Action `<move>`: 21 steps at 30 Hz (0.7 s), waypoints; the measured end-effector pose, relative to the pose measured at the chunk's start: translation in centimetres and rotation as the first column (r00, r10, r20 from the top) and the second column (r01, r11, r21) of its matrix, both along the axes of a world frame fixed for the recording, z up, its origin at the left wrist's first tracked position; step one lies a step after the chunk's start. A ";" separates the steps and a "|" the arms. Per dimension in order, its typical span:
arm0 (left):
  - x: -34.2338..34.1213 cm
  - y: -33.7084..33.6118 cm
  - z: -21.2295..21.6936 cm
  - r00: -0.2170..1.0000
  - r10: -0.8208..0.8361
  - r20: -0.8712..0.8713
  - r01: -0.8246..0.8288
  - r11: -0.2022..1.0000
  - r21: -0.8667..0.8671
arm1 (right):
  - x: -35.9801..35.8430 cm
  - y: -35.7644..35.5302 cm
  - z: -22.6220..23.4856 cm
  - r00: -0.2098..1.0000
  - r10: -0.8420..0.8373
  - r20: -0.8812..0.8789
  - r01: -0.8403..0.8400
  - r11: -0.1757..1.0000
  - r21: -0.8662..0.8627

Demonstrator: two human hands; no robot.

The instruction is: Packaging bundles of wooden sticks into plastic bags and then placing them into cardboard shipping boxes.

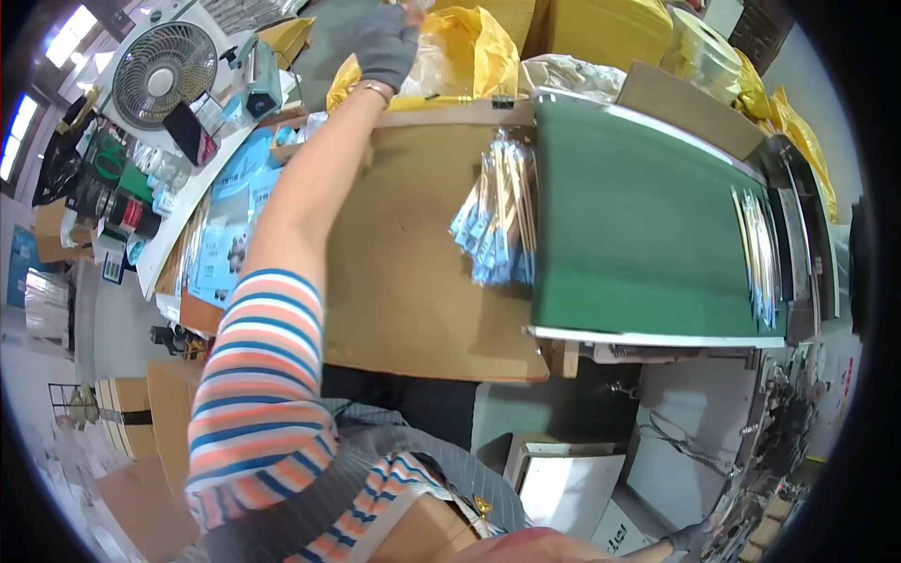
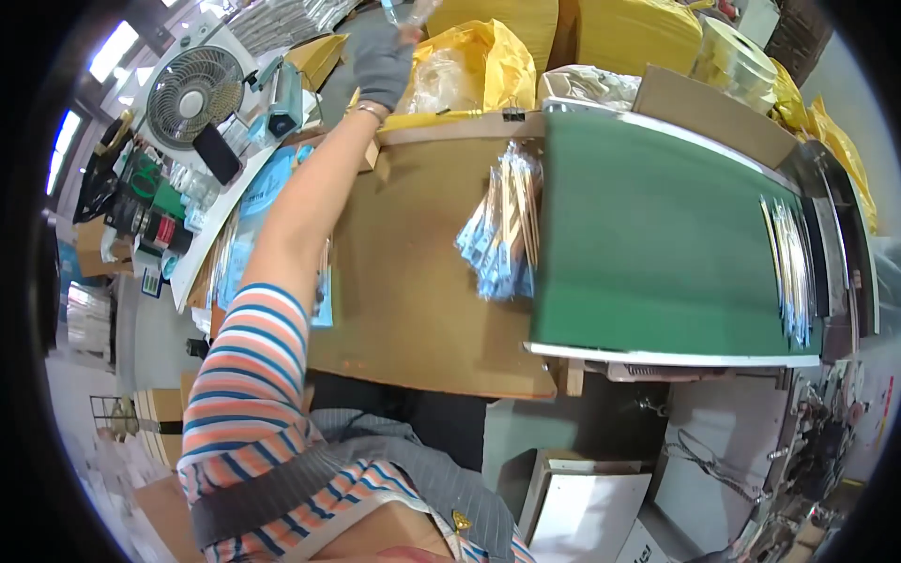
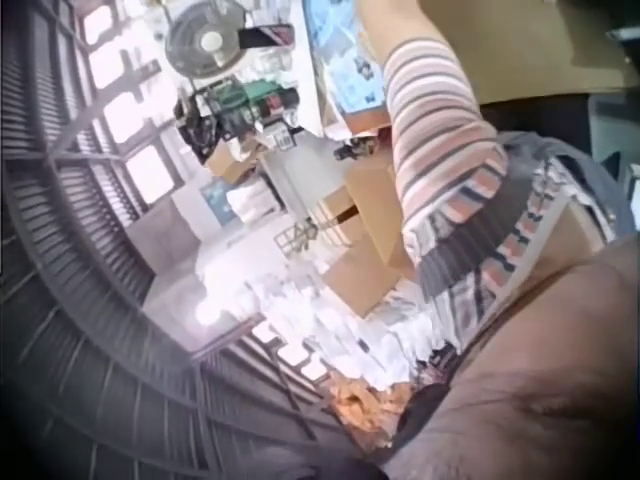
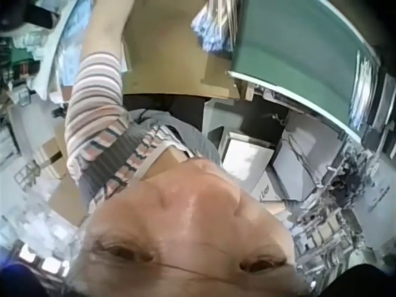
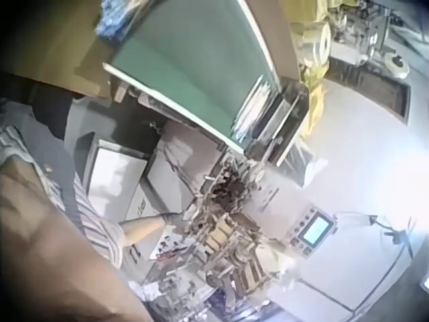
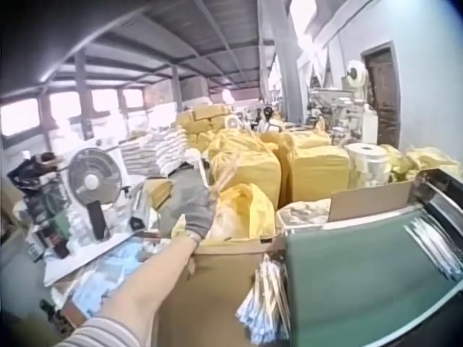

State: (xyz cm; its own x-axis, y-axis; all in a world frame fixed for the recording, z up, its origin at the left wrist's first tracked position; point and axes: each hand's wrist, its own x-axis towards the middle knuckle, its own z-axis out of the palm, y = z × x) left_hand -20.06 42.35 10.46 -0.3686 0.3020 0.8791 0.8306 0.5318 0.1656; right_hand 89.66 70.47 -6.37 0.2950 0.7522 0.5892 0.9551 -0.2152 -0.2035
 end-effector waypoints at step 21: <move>5.2 -8.4 -13.0 0.618 -0.409 0.672 0.566 0.824 -0.019 | -86.1 -18.7 3.7 0.604 0.662 -0.443 -0.763 0.320 -0.562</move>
